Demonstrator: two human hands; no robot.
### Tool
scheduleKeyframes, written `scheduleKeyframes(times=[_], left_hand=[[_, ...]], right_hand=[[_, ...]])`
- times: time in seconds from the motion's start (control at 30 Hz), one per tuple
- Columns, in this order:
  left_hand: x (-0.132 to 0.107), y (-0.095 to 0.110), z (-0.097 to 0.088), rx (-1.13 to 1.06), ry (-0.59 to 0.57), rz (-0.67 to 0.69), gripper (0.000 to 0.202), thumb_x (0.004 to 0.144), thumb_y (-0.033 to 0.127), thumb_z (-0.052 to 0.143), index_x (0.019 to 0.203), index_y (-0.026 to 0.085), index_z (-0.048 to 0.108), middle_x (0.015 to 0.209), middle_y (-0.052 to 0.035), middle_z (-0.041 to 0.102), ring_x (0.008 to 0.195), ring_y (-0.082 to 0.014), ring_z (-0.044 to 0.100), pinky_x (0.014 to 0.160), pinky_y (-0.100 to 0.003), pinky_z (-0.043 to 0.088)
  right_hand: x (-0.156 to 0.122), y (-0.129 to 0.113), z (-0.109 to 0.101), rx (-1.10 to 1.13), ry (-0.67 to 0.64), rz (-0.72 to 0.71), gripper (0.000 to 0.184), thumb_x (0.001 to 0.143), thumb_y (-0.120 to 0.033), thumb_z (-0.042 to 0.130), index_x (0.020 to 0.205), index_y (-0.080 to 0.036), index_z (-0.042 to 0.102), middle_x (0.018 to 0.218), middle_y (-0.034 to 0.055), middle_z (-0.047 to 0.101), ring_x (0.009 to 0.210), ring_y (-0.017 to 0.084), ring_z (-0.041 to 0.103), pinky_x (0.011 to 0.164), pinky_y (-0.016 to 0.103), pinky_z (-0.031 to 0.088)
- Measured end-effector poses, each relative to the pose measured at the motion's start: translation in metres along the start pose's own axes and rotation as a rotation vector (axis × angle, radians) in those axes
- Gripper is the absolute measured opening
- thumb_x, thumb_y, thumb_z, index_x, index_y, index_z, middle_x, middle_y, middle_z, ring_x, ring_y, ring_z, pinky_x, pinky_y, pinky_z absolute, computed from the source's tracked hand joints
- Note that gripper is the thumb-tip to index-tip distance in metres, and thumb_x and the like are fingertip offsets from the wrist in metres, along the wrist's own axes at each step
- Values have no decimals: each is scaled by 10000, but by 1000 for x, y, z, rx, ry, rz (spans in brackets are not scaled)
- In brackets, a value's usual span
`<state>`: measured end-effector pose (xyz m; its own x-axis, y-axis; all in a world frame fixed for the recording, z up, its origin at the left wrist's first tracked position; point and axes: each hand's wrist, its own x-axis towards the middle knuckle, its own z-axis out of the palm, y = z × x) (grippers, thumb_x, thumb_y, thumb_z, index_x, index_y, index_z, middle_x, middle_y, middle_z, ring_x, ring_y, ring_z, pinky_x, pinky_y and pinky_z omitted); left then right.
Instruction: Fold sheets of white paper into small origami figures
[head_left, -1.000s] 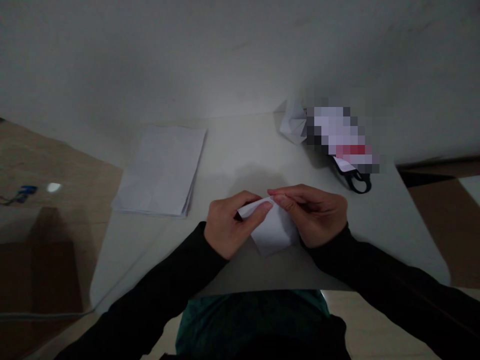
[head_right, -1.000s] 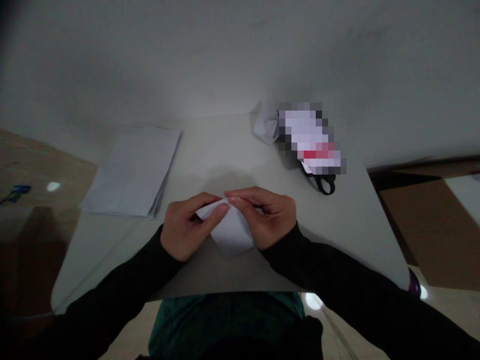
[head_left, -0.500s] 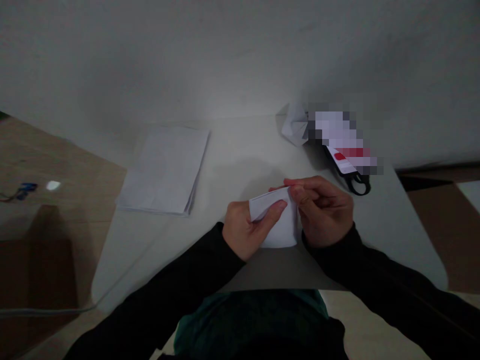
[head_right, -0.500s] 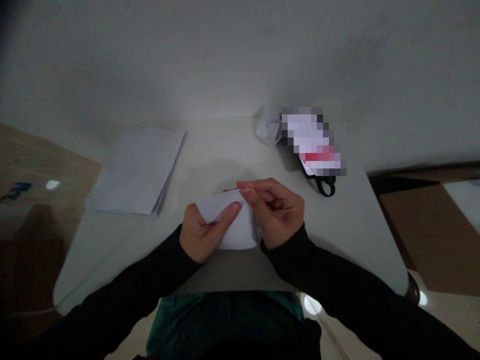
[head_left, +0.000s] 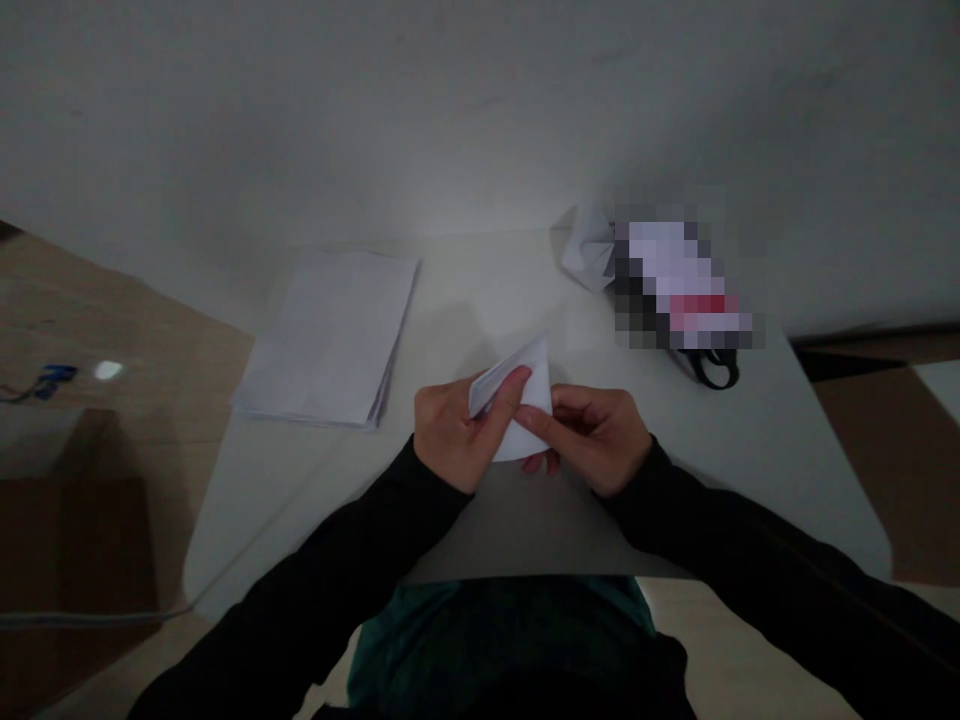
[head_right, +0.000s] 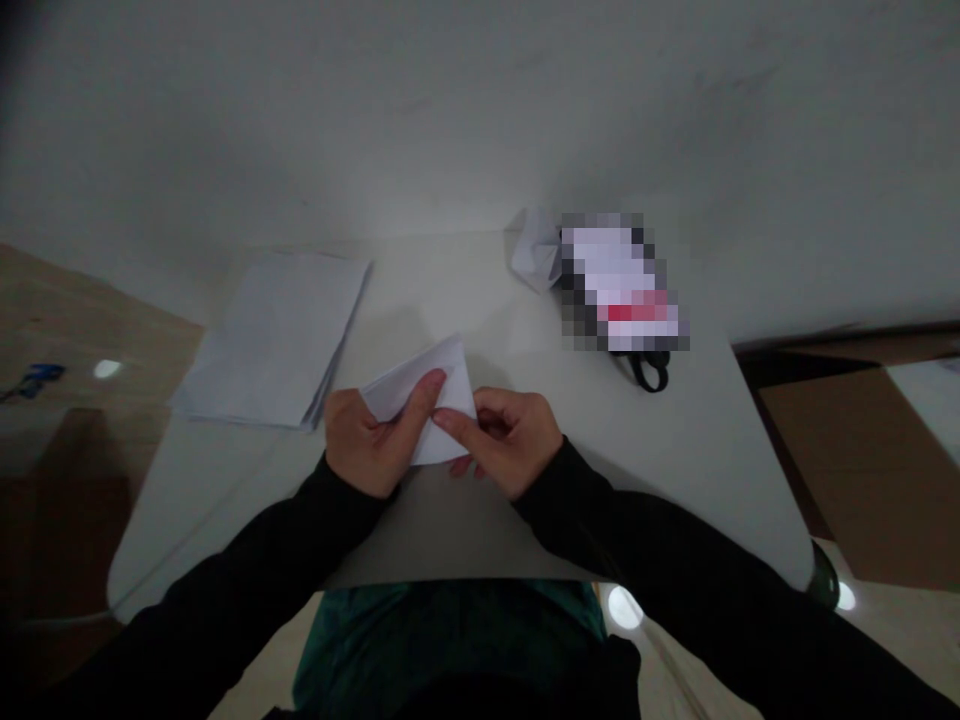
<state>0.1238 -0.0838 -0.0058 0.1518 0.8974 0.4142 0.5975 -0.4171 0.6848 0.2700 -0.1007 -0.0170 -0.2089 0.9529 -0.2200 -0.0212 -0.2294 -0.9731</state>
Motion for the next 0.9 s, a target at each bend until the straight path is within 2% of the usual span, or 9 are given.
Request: scheduleKeyframes(times=[0.1,0.2,0.37,0.47,0.53,0.6,0.7,0.8,0.9], left_hand=[[1,-1,-2,38,-12,-3,433,852,316,549,458,153,471,407,50,416,378,-53,402,420,-206,311],[2,0,-3,63,14,-24,462,851,340,547,437,162,439,393,46,410,371,-57,399,405,-214,303],[2,2,-3,60,65,-73,464,847,346,552,435,161,446,386,41,421,368,-65,427,392,-221,296],[1,3,-4,46,45,-55,403,850,328,551,486,156,529,440,28,501,402,-72,464,423,-214,347],[0,3,-4,43,59,-44,341,850,318,552,552,157,592,487,21,549,427,-77,483,450,-212,379],[0,3,-4,54,101,-44,298,846,316,557,601,160,625,503,20,559,440,-81,491,466,-215,391],[-1,3,-5,61,162,-71,315,843,335,558,585,164,617,459,30,506,416,-79,461,448,-222,371],[0,2,-5,46,160,-142,395,837,385,553,509,166,549,403,39,435,387,-78,423,401,-226,322],[1,1,-6,-22,78,-182,447,826,406,561,461,162,477,394,38,419,391,-74,419,387,-215,299]], right_hand=[[-1,-1,1,37,-61,43,362,772,-487,602,616,-161,574,457,-2,618,346,108,556,316,196,439],[-2,-4,3,127,-87,33,331,802,-471,571,654,-175,559,492,4,642,391,138,609,347,217,500],[-7,-3,8,267,-45,-31,246,830,-433,550,879,-192,566,571,-11,657,524,177,679,435,262,572],[-8,2,9,233,-30,-36,275,835,-431,545,970,-192,554,548,-24,645,490,171,666,417,257,559],[-8,5,10,188,-52,-10,290,812,-443,576,919,-174,568,525,-27,634,416,155,630,357,232,517],[-7,6,11,150,-75,25,313,796,-462,588,766,-151,574,492,-24,611,352,135,588,297,203,456],[-7,4,11,133,-104,23,384,830,-480,529,640,-147,544,476,-15,595,344,127,578,292,196,430],[-7,-1,4,-7,-162,-67,394,876,-456,459,654,-150,571,492,-9,612,333,92,546,316,183,402],[-4,-4,-8,-367,-149,-261,446,876,-390,485,504,-155,549,389,-30,527,305,39,433,347,168,323]])
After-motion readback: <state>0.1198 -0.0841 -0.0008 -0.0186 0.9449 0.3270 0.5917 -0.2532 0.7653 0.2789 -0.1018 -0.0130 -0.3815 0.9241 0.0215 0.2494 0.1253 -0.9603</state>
